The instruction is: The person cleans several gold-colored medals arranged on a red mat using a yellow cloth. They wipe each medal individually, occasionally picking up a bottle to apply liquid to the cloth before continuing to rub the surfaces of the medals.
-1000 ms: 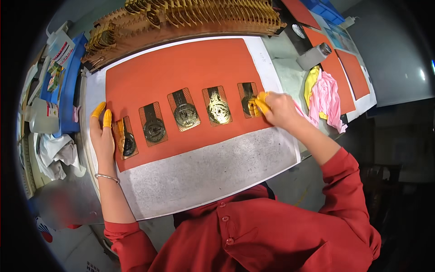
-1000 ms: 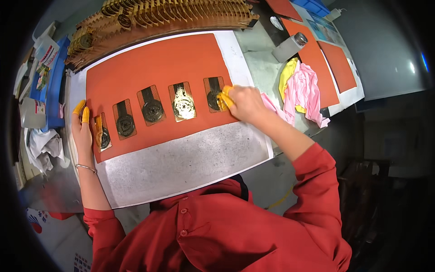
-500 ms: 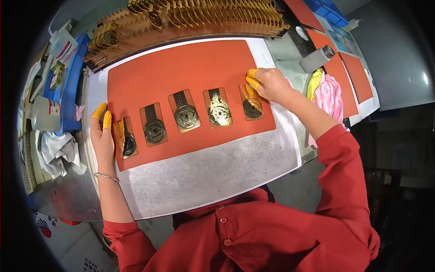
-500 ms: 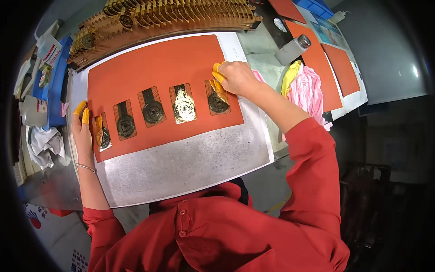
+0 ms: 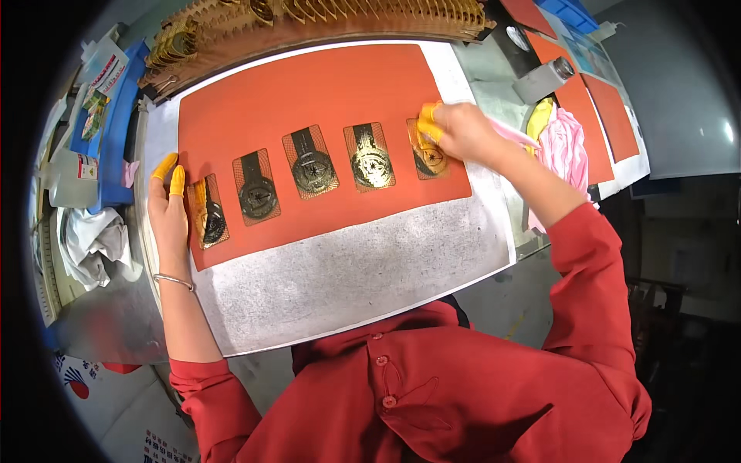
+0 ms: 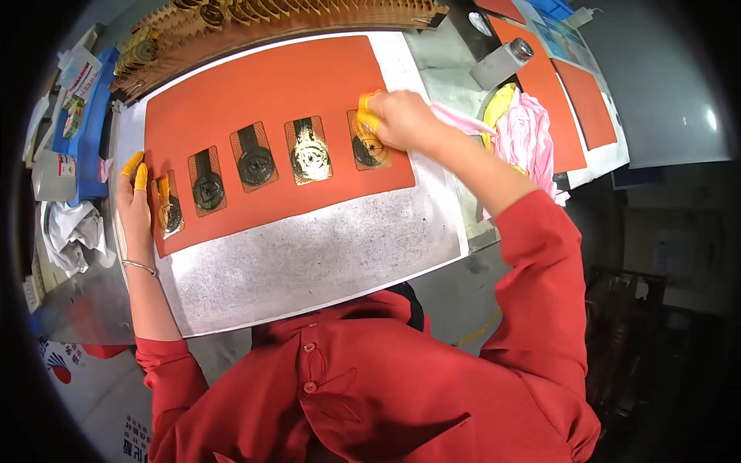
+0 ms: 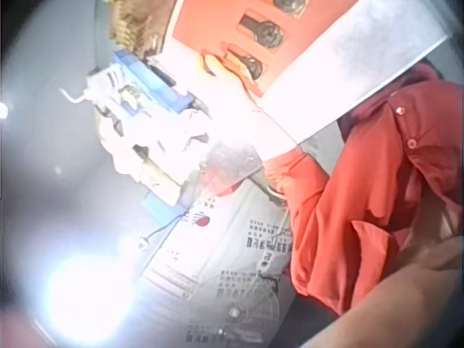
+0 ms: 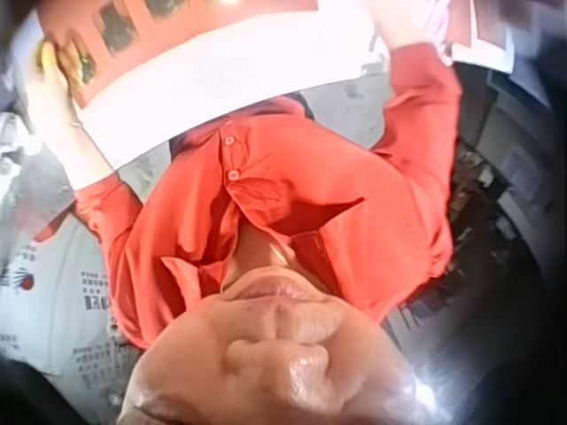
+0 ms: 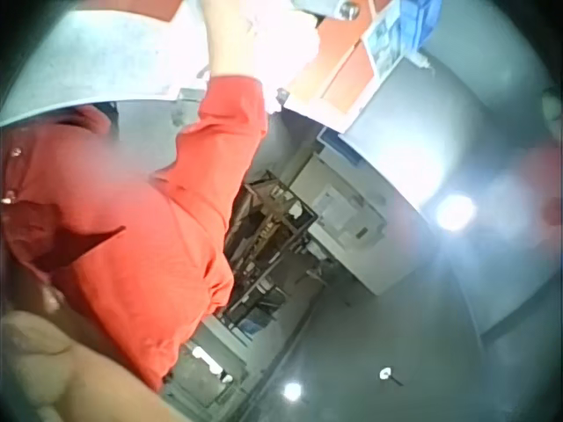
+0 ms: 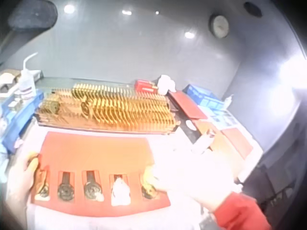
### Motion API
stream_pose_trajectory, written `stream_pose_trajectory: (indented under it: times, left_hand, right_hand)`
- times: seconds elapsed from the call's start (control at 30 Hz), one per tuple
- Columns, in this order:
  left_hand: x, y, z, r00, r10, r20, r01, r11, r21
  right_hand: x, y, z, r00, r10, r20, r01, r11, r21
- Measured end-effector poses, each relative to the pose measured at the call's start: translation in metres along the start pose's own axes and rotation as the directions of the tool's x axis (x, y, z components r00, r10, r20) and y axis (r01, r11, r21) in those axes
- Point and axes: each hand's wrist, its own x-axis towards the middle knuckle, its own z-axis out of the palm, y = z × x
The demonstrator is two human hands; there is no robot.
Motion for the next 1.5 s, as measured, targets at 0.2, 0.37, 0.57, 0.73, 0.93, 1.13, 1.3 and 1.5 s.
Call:
stream_pose_trajectory:
  times: [0.2, 0.37, 0.57, 0.73, 0.93, 1.13, 1.3, 1.5]
  left_hand:
    - [0.004, -0.01, -0.001, 0.998, 0.059, -0.008, -0.058, 0.997, 0.043]
    - [0.001, -0.012, -0.004, 1.0, 0.022, -0.018, -0.022, 1.0, -0.006]
    - [0.005, -0.004, 0.002, 0.999, 0.047, -0.005, -0.046, 0.995, 0.086]
    - [0.0, -0.013, -0.001, 0.999, 0.034, -0.016, -0.035, 0.998, -0.049]
    - [0.0, 0.001, 0.005, 0.998, 0.048, -0.043, -0.046, 0.997, 0.059]
    - [0.001, 0.0, 0.001, 0.999, 0.027, -0.025, -0.025, 0.997, 0.072]
    - [-0.001, -0.001, 0.001, 0.998, 0.058, -0.031, -0.056, 0.997, 0.05]
    - [0.003, -0.004, 0.003, 0.998, 0.05, -0.046, -0.046, 0.995, 0.09]
  right_hand:
    - [-0.057, -0.03, 0.002, 0.995, -0.095, 0.041, 0.09, 0.99, 0.11]
    - [-0.022, -0.008, -0.008, 0.994, -0.099, -0.042, 0.102, 0.992, 0.069]
    - [-0.017, -0.007, -0.003, 0.979, -0.203, -0.012, 0.203, 0.974, 0.098]
    - [0.011, -0.012, -0.006, 0.988, -0.155, -0.015, 0.156, 0.984, 0.087]
    - [-0.035, -0.043, -0.014, 0.96, -0.266, 0.087, 0.243, 0.948, 0.206]
    - [0.016, -0.067, 0.003, 0.938, -0.345, 0.0, 0.341, 0.925, 0.167]
    - [0.049, -0.063, -0.004, 0.963, -0.265, -0.049, 0.269, 0.955, 0.128]
    - [0.034, -0.073, 0.005, 0.926, -0.366, 0.093, 0.351, 0.924, 0.15]
